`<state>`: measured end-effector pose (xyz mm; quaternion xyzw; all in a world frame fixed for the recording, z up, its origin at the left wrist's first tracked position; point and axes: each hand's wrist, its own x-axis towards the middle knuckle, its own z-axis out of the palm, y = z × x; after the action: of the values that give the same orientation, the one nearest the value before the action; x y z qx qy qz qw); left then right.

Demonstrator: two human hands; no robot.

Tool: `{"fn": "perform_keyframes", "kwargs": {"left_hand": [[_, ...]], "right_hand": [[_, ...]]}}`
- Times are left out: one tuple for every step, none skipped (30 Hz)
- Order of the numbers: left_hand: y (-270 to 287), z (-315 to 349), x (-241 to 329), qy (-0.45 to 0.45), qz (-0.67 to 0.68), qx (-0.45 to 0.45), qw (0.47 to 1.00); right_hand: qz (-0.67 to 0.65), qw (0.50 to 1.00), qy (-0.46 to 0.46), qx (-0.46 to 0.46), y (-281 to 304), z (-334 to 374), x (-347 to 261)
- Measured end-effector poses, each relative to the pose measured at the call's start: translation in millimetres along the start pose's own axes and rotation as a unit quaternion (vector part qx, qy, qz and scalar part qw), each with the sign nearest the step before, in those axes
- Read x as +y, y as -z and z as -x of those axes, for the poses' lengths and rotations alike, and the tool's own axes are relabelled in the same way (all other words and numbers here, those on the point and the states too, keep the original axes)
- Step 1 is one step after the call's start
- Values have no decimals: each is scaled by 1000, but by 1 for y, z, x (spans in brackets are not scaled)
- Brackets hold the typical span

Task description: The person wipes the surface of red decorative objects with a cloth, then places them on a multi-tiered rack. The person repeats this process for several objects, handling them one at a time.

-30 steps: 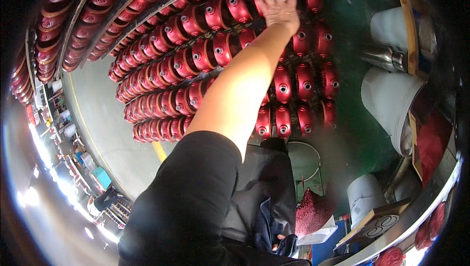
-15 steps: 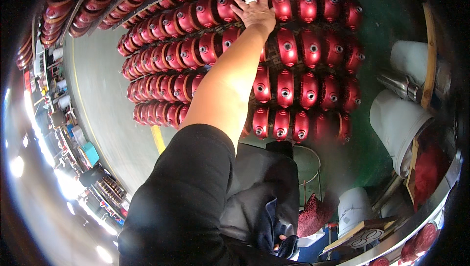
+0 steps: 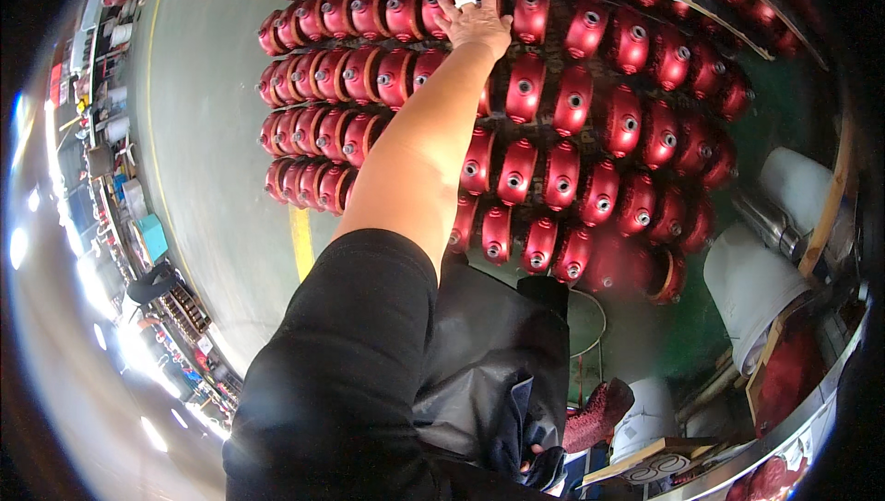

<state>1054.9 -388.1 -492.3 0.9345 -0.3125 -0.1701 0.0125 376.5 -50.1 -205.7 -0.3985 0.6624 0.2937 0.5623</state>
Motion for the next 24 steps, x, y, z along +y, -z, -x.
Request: {"fn": "perform_keyframes", "kwargs": {"left_hand": [[3,-3,-15,-3,-38,-13,999],[5,-7,-25,4,-89,-51,995],[5,-9,-33,7,-49,-88,995],[5,-11,-39,10,-11,-125,992],[4,-11,-43,-6,-17,-121,993],[3,-13,-45,-9,-41,-122,992],[3,-12,-54,-25,-30,-78,996],[5,-11,-64,-43,-21,-27,998],[8,-13,-75,-30,-26,-11,999],[13,-19,-89,-9,-38,-4,999],[18,-24,-106,18,-46,-11,999],[24,-29,-123,44,-52,-15,998],[29,-32,-139,57,-46,-7,997],[32,-34,-153,65,-73,4,995],[37,-40,-165,68,-71,-51,994],[40,-45,-175,70,-70,-114,989],[40,-46,-181,67,-45,-139,987],[39,-46,-185,66,-31,-138,988],[37,-44,-189,51,-12,-125,991],[36,-44,-194,36,8,-108,993],[36,-43,-201,19,5,-60,998],[38,-46,-210,33,1,-33,999],[42,-48,-222,48,-3,-14,999],[46,-51,-234,62,-7,5,998]], "right_hand": [[0,1000,-8,-2,-2,0,-3],[0,1000,-13,-2,-4,1,-6],[3,1000,-20,-2,-5,1,-9],[4,1000,-25,-2,-7,1,-13],[6,1000,-28,-2,-9,1,-16],[8,999,-32,-4,-12,0,-20],[10,999,-35,-4,-13,2,-24],[12,999,-37,-5,-16,1,-28],[15,999,-41,-4,-18,2,-32],[15,999,-44,-4,-21,2,-36],[16,999,-46,-4,-25,2,-40],[17,999,-50,-4,-28,2,-44],[18,998,-53,-4,-32,2,-48],[19,998,-57,-5,-35,3,-52],[21,998,-60,-5,-39,2,-56],[22,998,-64,-5,-43,2,-60],[24,997,-67,-5,-46,2,-64],[26,997,-71,-5,-49,2,-68],[28,997,-72,-6,-53,2,-72],[29,997,-76,-6,-57,3,-77],[32,996,-78,-6,-60,3,-81],[34,996,-81,-6,-63,5,-85],[36,996,-83,-5,-66,5,-89],[36,996,-86,-5,-70,6,-93]]}}
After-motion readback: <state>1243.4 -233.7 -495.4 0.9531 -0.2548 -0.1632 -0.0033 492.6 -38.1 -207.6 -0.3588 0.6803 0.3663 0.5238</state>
